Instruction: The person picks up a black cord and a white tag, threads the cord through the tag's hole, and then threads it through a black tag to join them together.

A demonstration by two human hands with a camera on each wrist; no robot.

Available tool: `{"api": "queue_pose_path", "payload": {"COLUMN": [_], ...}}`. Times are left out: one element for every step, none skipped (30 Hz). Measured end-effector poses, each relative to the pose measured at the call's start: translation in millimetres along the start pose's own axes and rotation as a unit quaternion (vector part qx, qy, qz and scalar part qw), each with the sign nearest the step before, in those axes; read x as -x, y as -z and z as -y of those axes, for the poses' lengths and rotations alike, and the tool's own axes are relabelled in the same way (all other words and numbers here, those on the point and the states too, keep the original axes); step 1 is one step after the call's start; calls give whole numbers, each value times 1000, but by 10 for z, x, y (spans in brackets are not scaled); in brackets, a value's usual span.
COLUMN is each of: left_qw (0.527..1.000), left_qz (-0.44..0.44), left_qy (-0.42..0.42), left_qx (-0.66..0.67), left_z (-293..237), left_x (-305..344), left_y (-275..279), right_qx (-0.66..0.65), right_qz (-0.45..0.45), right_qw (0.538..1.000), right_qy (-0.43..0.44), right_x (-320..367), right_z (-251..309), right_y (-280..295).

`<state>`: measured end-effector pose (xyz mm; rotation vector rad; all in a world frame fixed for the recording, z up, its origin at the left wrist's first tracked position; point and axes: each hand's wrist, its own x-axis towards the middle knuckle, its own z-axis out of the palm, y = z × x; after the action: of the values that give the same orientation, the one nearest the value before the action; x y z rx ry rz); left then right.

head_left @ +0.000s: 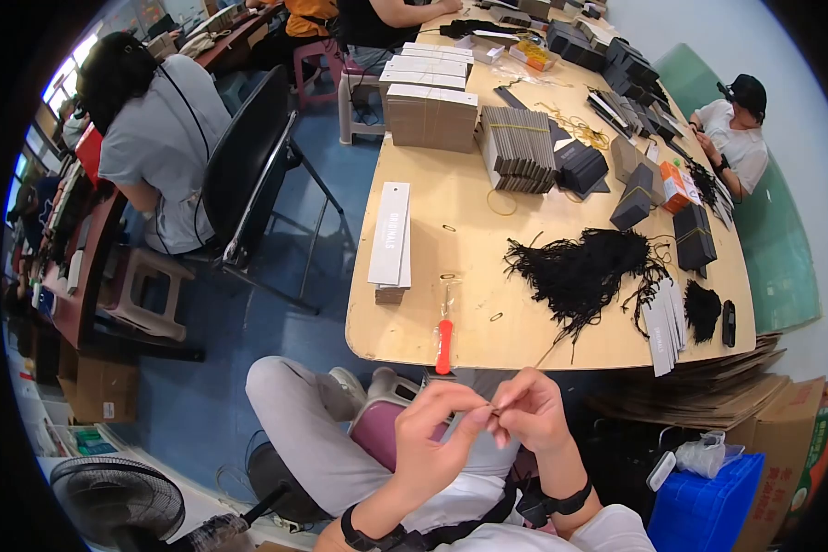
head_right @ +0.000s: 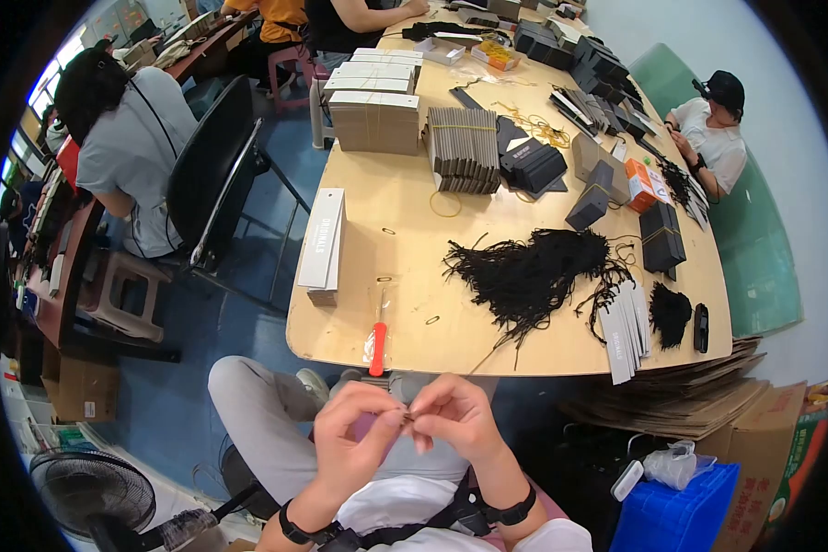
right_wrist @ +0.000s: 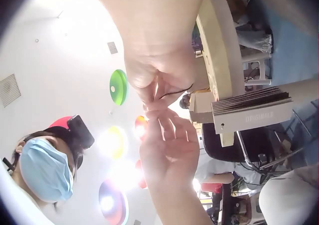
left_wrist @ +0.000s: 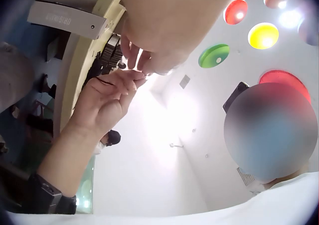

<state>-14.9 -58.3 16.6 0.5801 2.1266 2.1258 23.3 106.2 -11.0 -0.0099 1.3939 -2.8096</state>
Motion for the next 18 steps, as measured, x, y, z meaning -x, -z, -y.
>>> {"api": "queue_pose_path", "payload": {"left_qw": [1000,998,993,989,989,989,990,993,993,998,1000,999,999,997,996,993,993,968], "left_qz": [1,-56,-113,-135,-136,-133,-129,-108,-111,-59,-7,21,18,36,54,62,60,59], "left_qy": [-1,-18,-35,-54,-54,-57,-60,-44,-46,-16,15,47,46,61,75,92,92,153], "left_qx": [1,2,2,-8,-7,-11,-16,-22,-23,-17,-11,-2,-3,-2,0,46,45,188], "left_z": [-14,-50,-88,-117,-127,-134,-138,-138,-134,-127,-127,-134,-141,-141,-130,-33,-1,17], "left_x": [2,4,5,-6,0,2,3,21,46,78,113,146,163,173,183,233,256,266], "left_y": [19,44,81,155,221,278,318,341,342,334,323,306,279,246,219,191,172,157], "right_qx": [-62,-124,-124,-228,-329,-327,-286,-241,-241,-58,127,252,251,345,436,495,495,562], "right_qz": [49,98,98,66,33,34,-91,-215,-211,-176,-133,-144,-141,-106,-69,-37,-34,28], "right_qw": [997,987,987,968,934,935,949,945,945,983,982,956,956,932,897,868,868,825], "right_qy": [13,26,26,82,136,136,99,60,59,15,-29,-47,-48,-41,-32,8,9,55], "right_x": [9,19,24,29,27,24,28,24,23,13,-1,10,24,56,68,64,67,65], "right_z": [9,27,60,97,127,194,288,334,310,278,255,234,234,226,223,225,247,272], "right_y": [67,118,150,181,197,156,78,32,37,15,-5,-79,-154,-212,-271,-342,-393,-440]}}
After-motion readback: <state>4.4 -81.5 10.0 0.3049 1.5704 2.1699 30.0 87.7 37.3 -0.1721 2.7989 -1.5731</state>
